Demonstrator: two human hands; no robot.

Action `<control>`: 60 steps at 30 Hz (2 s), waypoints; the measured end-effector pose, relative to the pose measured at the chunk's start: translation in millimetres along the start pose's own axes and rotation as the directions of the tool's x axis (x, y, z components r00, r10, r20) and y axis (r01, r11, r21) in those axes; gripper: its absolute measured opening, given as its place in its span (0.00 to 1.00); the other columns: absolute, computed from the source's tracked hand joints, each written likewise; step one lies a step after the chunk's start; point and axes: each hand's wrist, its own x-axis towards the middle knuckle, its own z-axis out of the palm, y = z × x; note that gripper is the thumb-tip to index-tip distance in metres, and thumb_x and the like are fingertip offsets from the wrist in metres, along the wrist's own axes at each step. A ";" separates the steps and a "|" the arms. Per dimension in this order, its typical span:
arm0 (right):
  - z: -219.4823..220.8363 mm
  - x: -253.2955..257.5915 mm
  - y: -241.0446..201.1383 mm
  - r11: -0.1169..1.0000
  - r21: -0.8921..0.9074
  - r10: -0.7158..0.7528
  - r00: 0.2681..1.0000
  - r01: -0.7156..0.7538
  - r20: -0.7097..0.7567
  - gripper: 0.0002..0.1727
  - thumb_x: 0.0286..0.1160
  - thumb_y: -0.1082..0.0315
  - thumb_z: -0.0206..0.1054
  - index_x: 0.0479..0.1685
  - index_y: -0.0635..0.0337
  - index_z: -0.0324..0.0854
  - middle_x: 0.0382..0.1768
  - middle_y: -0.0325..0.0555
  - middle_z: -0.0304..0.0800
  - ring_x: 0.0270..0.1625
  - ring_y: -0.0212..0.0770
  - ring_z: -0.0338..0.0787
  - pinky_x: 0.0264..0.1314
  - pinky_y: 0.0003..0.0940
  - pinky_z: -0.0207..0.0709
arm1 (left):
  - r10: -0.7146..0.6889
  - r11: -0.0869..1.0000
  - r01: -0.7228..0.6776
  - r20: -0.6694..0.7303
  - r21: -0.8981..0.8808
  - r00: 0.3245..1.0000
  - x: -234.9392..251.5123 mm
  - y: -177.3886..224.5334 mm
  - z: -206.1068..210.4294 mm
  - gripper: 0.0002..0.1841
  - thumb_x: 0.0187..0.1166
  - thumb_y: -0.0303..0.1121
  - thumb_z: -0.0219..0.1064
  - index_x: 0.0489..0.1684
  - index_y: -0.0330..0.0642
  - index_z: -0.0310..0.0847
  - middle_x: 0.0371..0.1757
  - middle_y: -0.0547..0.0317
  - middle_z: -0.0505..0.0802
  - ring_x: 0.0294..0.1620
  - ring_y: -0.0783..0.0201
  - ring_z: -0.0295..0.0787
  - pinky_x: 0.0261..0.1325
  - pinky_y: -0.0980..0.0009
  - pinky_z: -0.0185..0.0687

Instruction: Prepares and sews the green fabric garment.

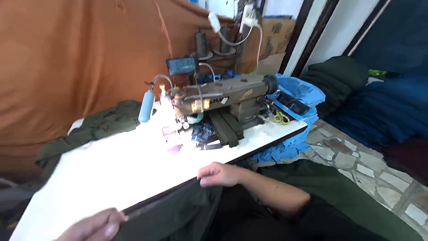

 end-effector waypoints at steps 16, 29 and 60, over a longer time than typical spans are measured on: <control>-17.8 20.1 82.3 0.987 0.082 0.157 0.878 -0.135 -0.453 0.14 0.83 0.69 0.60 0.23 0.57 0.74 0.22 0.32 0.74 0.27 0.24 0.76 0.36 0.23 0.72 | -0.161 0.828 0.364 -0.440 0.427 0.883 124.0 -128.6 33.5 0.18 0.87 0.36 0.64 0.36 0.24 0.85 0.34 0.34 0.88 0.40 0.38 0.87 0.48 0.34 0.75; -59.4 -13.0 35.5 0.937 0.248 -0.166 0.938 0.246 -0.303 0.11 0.77 0.51 0.70 0.28 0.39 0.90 0.36 0.19 0.91 0.45 0.15 0.86 0.51 0.16 0.78 | 0.264 0.945 -0.172 0.338 -0.278 0.903 74.5 -27.1 -16.8 0.10 0.88 0.49 0.61 0.47 0.60 0.87 0.38 0.86 0.90 0.38 0.94 0.82 0.42 0.94 0.76; 28.9 5.2 14.9 0.988 -0.143 0.001 0.911 -0.066 -0.411 0.03 0.73 0.76 0.63 0.34 0.63 0.81 0.22 0.35 0.79 0.20 0.21 0.73 0.23 0.14 0.68 | 0.097 0.993 -0.052 -0.488 0.105 0.868 99.0 -59.4 154.7 0.08 0.80 0.30 0.62 0.42 0.36 0.87 0.31 0.63 0.89 0.27 0.82 0.82 0.33 0.86 0.80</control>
